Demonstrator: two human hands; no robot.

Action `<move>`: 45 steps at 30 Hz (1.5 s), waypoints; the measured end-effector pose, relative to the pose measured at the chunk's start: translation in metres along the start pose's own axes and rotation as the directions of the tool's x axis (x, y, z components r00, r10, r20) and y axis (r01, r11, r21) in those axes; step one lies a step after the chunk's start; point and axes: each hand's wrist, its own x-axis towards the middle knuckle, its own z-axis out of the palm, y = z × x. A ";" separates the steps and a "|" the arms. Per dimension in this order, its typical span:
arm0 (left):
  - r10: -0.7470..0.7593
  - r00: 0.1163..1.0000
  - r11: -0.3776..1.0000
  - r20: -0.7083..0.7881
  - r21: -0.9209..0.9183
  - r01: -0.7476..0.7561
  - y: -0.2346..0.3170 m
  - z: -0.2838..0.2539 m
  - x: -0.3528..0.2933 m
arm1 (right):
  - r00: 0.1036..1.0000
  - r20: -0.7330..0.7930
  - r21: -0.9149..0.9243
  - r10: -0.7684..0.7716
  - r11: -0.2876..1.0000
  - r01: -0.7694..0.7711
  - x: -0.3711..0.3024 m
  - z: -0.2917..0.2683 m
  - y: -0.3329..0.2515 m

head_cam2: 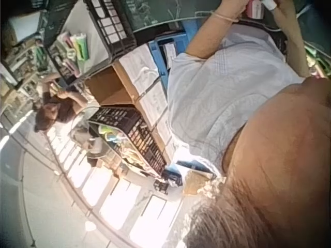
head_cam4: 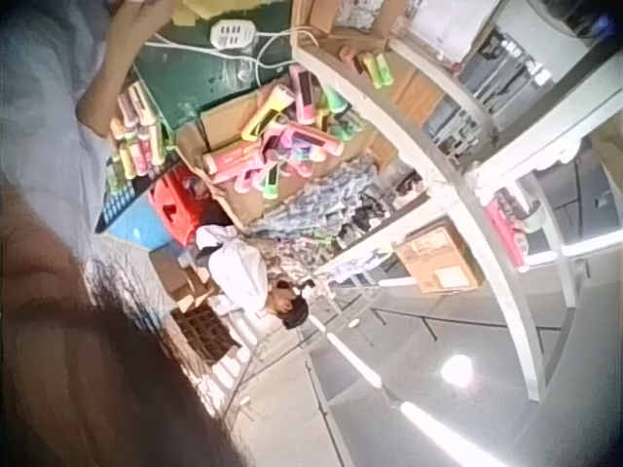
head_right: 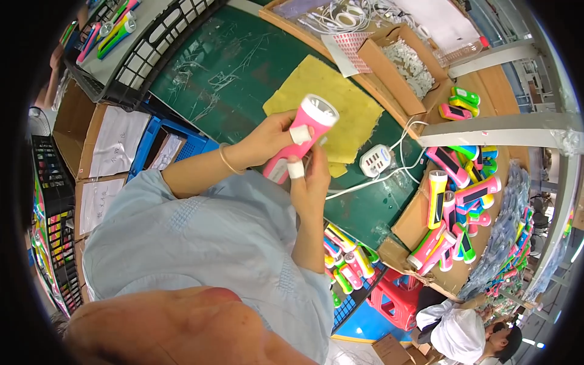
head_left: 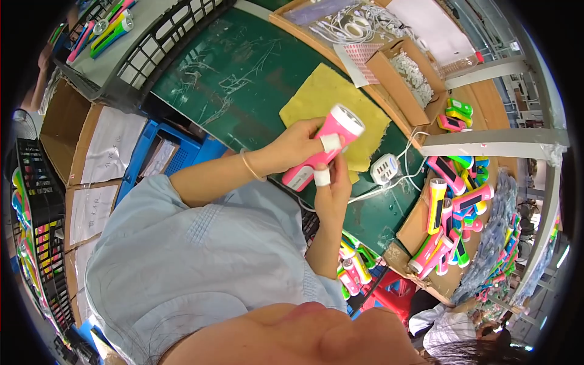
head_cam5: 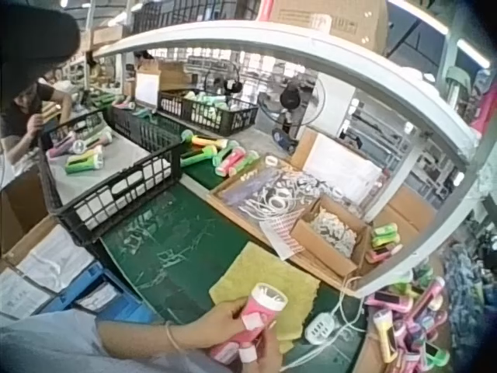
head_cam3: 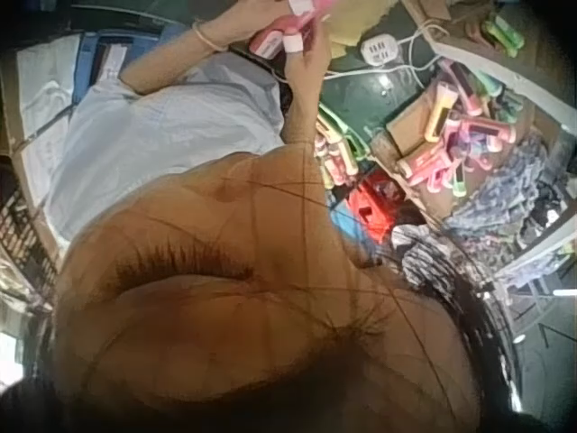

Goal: Wiping and inspecting colorful plastic flashlights at a workbench in a factory.

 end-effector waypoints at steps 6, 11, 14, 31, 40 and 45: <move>-0.181 0.976 0.873 0.121 -0.437 0.216 0.019 -0.008 0.033 | 0.924 -0.318 0.049 0.212 0.977 -0.207 -0.010 -0.030 0.013; -0.244 0.956 0.799 0.165 -0.524 0.295 0.023 -0.001 0.045 | 0.938 -0.346 -0.118 -0.001 0.992 -0.043 -0.015 -0.031 0.044; -0.300 0.941 0.775 0.154 -0.537 0.335 0.024 0.002 0.048 | 0.936 -0.349 -0.144 -0.043 0.990 -0.008 -0.015 -0.030 0.045; 0.399 0.884 0.572 -0.243 0.820 -0.033 0.002 -0.025 0.086 | 0.968 -0.179 0.142 0.176 0.978 -0.152 0.012 -0.057 -0.009; -0.172 0.968 0.917 0.182 -0.330 0.225 0.016 -0.026 0.054 | 0.967 -0.044 -0.586 -0.249 0.791 0.177 0.039 -0.030 -0.021; -0.166 0.986 0.983 0.025 -0.080 0.167 0.017 -0.010 0.040 | 0.832 0.152 -0.787 -0.533 0.444 0.428 0.055 -0.013 -0.036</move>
